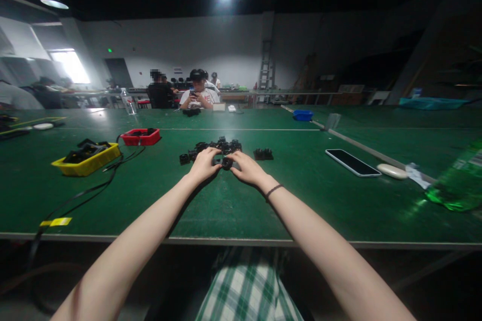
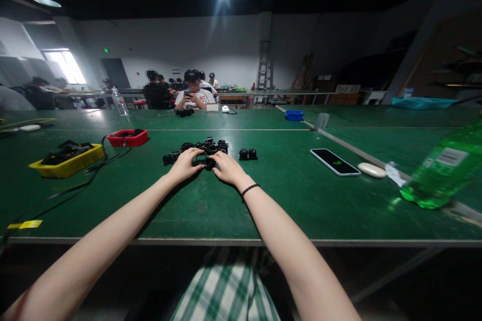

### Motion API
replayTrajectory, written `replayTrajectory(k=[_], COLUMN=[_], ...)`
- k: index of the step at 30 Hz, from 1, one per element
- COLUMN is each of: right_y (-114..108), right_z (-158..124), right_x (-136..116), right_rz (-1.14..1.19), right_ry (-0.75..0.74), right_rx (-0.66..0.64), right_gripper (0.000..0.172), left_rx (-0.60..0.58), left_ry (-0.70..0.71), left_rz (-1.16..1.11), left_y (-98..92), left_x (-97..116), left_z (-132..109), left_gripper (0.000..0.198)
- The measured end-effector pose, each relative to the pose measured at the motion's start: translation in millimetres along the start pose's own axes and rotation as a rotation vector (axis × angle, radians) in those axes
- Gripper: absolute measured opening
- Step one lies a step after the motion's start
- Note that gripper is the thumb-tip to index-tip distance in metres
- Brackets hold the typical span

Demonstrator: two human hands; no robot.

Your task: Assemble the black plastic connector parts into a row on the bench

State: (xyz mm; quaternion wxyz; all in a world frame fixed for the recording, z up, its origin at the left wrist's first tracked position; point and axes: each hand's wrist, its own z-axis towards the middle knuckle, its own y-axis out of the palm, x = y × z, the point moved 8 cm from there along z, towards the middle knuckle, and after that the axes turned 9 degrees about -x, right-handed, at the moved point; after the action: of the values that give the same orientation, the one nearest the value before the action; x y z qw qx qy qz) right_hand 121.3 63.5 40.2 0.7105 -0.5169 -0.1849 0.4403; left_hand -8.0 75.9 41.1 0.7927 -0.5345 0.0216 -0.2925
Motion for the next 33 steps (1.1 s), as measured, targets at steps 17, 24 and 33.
replayTrajectory(k=[17,24,33], right_y=[1.9,-0.6,-2.7], right_z=[0.6,0.2,-1.0], right_x=[3.1,-0.6,-4.7], right_rz=[0.065,0.083,0.101], right_ry=[0.036,0.037,0.02], right_rx=[-0.029,-0.037,-0.032], right_gripper=[0.036,0.037,0.033], left_rx=[0.041,0.059,0.07], left_ry=[0.068,0.097,0.116], left_rz=[0.005,0.0,-0.009], left_y=[1.7,0.8,1.0], left_x=[-0.2,1.4,2.5], left_z=[0.6,0.1,0.0], left_gripper=[0.045,0.042,0.042])
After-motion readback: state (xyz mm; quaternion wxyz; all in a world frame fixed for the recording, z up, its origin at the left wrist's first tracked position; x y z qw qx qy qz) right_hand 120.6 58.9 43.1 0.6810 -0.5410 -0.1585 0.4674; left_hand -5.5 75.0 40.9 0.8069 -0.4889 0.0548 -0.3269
